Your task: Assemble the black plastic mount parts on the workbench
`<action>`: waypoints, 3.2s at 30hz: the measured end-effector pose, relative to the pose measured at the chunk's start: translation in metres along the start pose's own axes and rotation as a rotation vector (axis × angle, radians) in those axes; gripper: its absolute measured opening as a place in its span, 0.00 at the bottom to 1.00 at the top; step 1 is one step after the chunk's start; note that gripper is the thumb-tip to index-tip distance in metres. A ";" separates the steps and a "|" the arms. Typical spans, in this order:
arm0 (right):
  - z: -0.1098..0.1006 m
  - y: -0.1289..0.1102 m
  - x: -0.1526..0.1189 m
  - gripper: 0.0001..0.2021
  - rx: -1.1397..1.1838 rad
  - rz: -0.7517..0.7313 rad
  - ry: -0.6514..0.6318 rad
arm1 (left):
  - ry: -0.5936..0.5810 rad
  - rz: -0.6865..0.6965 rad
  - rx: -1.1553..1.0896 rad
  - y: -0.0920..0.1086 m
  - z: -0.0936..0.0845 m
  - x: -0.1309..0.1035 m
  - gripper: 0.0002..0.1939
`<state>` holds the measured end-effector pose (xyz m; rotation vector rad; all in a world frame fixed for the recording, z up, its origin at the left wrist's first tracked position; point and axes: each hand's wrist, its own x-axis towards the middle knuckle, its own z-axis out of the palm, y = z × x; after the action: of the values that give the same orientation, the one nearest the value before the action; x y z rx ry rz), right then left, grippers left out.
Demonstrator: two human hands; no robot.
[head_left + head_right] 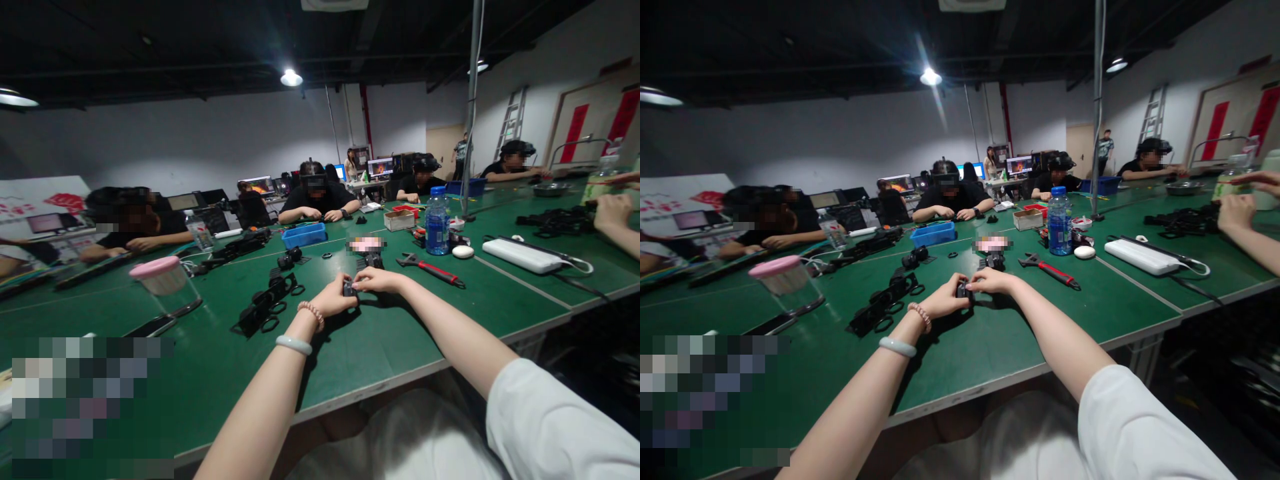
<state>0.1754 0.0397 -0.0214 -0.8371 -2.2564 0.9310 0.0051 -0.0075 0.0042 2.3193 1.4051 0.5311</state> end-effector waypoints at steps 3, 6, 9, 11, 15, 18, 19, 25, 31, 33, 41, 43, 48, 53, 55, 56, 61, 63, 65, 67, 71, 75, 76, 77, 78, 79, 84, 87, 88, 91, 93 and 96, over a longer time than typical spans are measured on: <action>0.000 -0.001 -0.001 0.17 0.012 0.017 0.005 | 0.000 -0.001 -0.001 0.001 0.000 0.000 0.28; 0.000 -0.002 -0.001 0.17 0.032 0.038 0.011 | 0.002 0.001 -0.005 0.002 -0.001 0.000 0.28; 0.001 -0.005 -0.002 0.16 0.088 0.056 0.021 | 0.001 -0.004 -0.028 0.003 -0.001 0.000 0.27; 0.000 -0.005 -0.003 0.17 0.108 0.041 0.024 | 0.000 -0.005 -0.040 0.003 -0.001 0.000 0.27; 0.000 -0.003 -0.003 0.20 0.135 0.010 0.004 | -0.001 -0.021 -0.035 0.004 -0.001 0.000 0.28; 0.000 0.000 -0.003 0.24 0.133 -0.006 0.006 | -0.003 -0.026 -0.020 0.005 -0.002 -0.001 0.29; 0.000 0.001 -0.003 0.25 0.125 -0.018 0.005 | 0.002 -0.024 -0.016 0.006 -0.002 -0.002 0.29; 0.000 0.001 -0.002 0.25 0.088 -0.052 -0.017 | 0.011 -0.025 -0.024 0.009 -0.003 -0.003 0.28; -0.001 -0.004 -0.004 0.20 0.091 -0.113 -0.014 | 0.010 -0.011 -0.001 0.005 -0.002 -0.002 0.27; -0.001 -0.003 -0.003 0.20 0.095 -0.113 -0.013 | 0.008 -0.018 0.009 0.004 -0.002 -0.002 0.27; 0.000 0.003 -0.001 0.17 0.131 -0.075 -0.029 | -0.001 -0.011 -0.025 0.004 -0.002 -0.001 0.27; 0.000 0.002 0.000 0.17 0.135 -0.061 -0.028 | -0.004 0.003 -0.024 0.003 -0.002 -0.001 0.27; -0.001 -0.002 -0.001 0.15 0.121 -0.029 -0.035 | -0.006 0.000 -0.023 0.001 -0.001 0.000 0.27; -0.002 -0.007 -0.003 0.15 0.014 -0.014 -0.012 | -0.005 0.018 -0.004 -0.002 0.000 0.002 0.27; -0.002 -0.008 -0.004 0.15 0.003 -0.019 -0.004 | -0.013 0.024 0.000 -0.004 0.000 0.003 0.27; -0.002 -0.008 -0.004 0.15 0.003 -0.018 -0.001 | -0.015 0.026 0.002 -0.005 0.000 0.003 0.27; -0.002 -0.008 -0.004 0.16 -0.009 -0.022 -0.002 | -0.014 0.033 0.012 -0.008 0.001 0.004 0.27; -0.003 -0.008 -0.004 0.16 -0.019 -0.032 -0.003 | -0.015 0.036 0.013 -0.008 0.001 0.004 0.27; -0.002 -0.007 -0.003 0.16 -0.025 -0.035 -0.006 | -0.016 0.032 0.014 -0.007 0.000 0.003 0.27; -0.002 -0.006 -0.002 0.16 -0.023 -0.037 -0.003 | -0.015 0.024 0.012 -0.005 0.000 0.003 0.27; -0.001 -0.005 -0.002 0.15 -0.019 -0.044 0.004 | -0.006 0.002 -0.001 -0.003 0.000 0.002 0.28; -0.002 -0.006 -0.002 0.16 -0.037 -0.039 0.001 | -0.003 -0.002 -0.007 -0.003 0.000 0.002 0.28; -0.002 -0.006 -0.002 0.16 -0.043 -0.037 -0.001 | -0.002 0.001 -0.006 -0.003 0.000 0.002 0.28; -0.002 -0.005 -0.002 0.16 -0.048 -0.035 -0.001 | 0.000 0.005 -0.004 -0.003 0.000 0.002 0.28; -0.002 -0.004 -0.002 0.16 -0.050 -0.033 0.000 | 0.002 0.007 0.000 -0.004 0.000 0.002 0.28; -0.002 -0.003 -0.001 0.16 -0.049 -0.030 0.001 | 0.004 0.009 0.004 -0.004 0.000 0.003 0.28; -0.001 0.000 0.000 0.17 0.031 -0.009 -0.009 | 0.005 0.009 0.020 -0.005 0.001 0.003 0.27; 0.000 -0.001 -0.001 0.17 0.116 -0.014 -0.024 | 0.010 0.014 0.018 -0.005 0.001 0.003 0.28; 0.000 -0.001 -0.002 0.17 0.140 -0.018 -0.025 | 0.011 0.015 0.016 -0.005 0.002 0.003 0.28; 0.000 -0.002 -0.003 0.20 0.166 -0.023 -0.015 | 0.021 0.006 0.014 -0.004 0.001 0.001 0.28; 0.000 -0.003 -0.003 0.22 0.150 -0.021 -0.009 | 0.030 0.001 0.014 -0.003 0.001 0.000 0.28; 0.000 -0.003 -0.003 0.23 0.125 -0.016 -0.018 | 0.037 0.004 0.006 -0.001 0.000 -0.001 0.28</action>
<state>0.1764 0.0357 -0.0202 -0.7571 -2.1913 1.0634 0.0038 -0.0080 0.0037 2.3289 1.4213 0.5746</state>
